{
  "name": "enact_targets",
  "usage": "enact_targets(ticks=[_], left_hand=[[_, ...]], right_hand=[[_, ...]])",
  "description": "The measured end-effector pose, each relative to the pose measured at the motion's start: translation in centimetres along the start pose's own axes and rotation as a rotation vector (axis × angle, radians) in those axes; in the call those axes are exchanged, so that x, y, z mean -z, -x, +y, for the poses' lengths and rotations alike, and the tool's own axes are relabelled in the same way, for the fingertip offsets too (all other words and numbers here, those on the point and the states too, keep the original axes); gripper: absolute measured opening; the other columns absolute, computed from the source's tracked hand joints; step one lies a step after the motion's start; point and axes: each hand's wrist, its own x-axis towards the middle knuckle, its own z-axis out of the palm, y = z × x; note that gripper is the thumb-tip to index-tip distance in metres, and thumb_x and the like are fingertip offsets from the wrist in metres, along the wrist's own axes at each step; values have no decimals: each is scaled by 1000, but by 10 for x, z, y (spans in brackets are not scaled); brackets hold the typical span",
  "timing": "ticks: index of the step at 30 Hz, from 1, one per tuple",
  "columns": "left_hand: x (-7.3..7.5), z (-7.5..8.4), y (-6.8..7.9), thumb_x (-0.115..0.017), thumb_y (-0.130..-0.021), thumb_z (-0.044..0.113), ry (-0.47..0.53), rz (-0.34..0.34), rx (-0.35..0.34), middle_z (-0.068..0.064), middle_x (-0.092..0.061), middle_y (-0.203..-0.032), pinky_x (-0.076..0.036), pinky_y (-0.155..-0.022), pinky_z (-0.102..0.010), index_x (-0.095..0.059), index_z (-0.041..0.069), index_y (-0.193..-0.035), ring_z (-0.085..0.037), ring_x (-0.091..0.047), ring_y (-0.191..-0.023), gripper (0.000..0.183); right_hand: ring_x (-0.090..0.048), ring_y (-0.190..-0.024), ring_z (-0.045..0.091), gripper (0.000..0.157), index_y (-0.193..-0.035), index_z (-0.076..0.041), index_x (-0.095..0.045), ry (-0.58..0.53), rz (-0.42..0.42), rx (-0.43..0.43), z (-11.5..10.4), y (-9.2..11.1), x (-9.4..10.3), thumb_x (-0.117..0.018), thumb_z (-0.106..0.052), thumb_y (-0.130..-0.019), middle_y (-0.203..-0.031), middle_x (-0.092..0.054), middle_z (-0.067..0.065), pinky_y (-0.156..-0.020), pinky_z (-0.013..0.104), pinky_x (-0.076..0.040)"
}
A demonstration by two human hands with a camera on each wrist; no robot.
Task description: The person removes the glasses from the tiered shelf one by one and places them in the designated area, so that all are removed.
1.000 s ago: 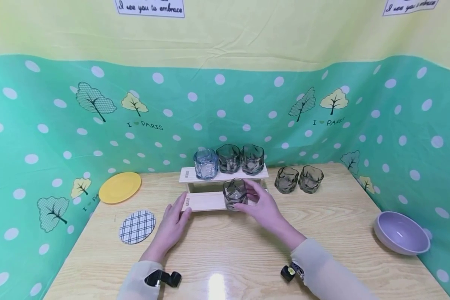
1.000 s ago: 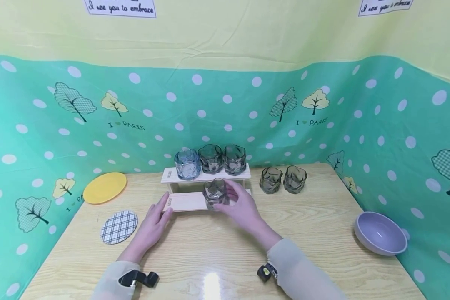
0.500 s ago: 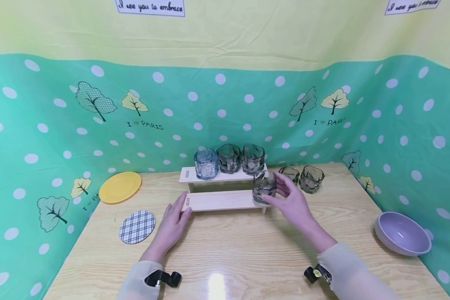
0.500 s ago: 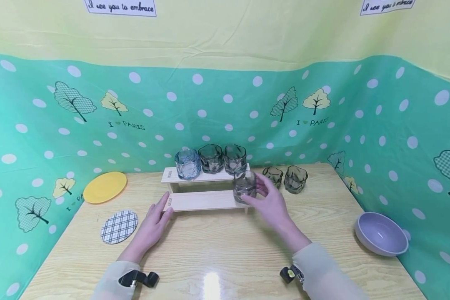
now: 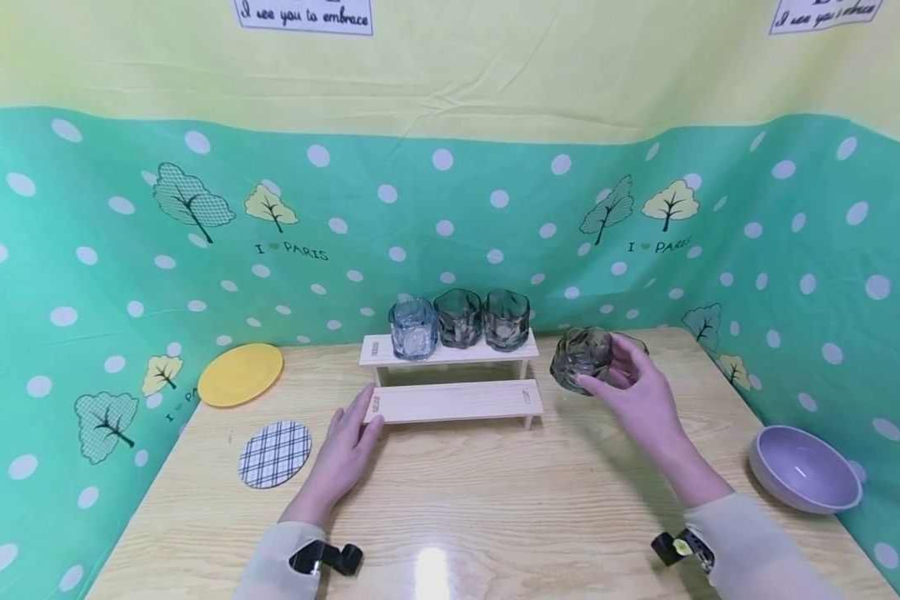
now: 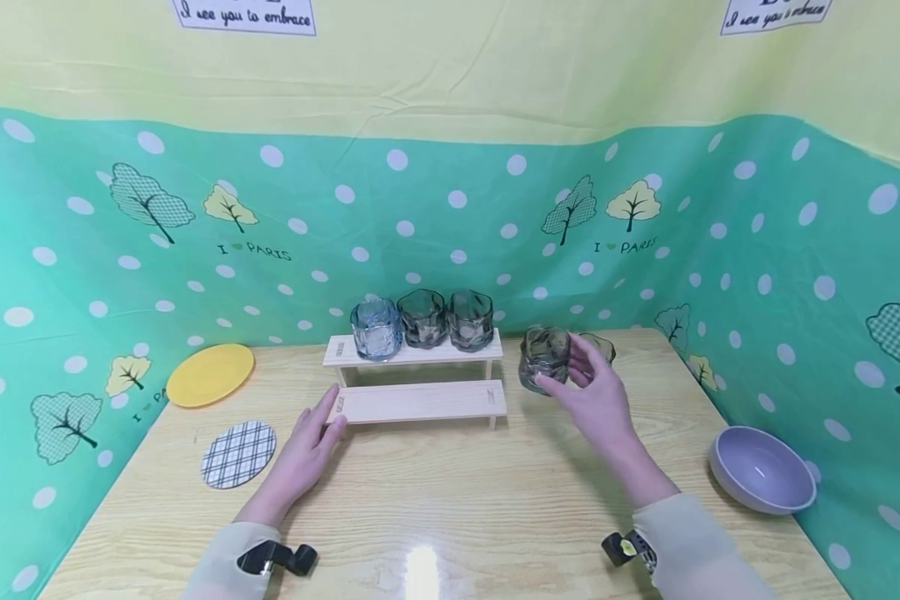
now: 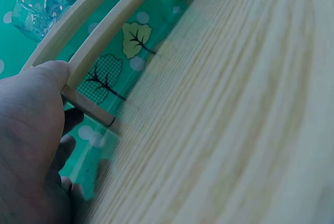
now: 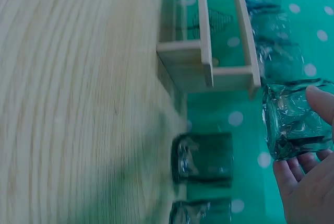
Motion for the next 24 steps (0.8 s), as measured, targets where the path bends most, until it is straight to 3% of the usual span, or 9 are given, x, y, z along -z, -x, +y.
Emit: enact_targets(ticks=[5,15,17,24], left_hand=[[-1,-1,1,-47,-121,33,-2,7,-2,-24,-32,-176,-5,-135,-67,-26,3,-175,-41,-31,-163,65],[-1,-2,0,-47,-121,33,0,1,-4,-23,-32,-177,-4,-135,-66,-26,3,-175,-40,-31,-163,65],[-1,-2,0,-47,-121,34,2,-1,-4,-23,-32,-177,-4,-135,-66,-26,3,-175,-40,-30,-163,65],[0,-1,1,-46,-121,34,-1,-1,-2,-23,-32,-177,-5,-135,-66,-26,3,-175,-41,-30,-163,65]], right_hand=[[-52,-150,40,105,-175,-15,-33,6,42,-15,8,-1,17,-91,-47,-93,-163,-51,18,-111,19,-50],[-52,-150,39,104,-176,-18,-30,-9,151,-57,26,-12,46,-90,-44,-95,-168,-48,18,-105,11,-50],[-50,-151,39,104,-176,-20,-28,-10,172,-77,29,-15,50,-89,-45,-95,-169,-46,17,-108,13,-49],[-44,-156,37,105,-178,-25,-24,-30,249,-170,37,-27,64,-87,-49,-97,-174,-39,16,-127,38,-43]])
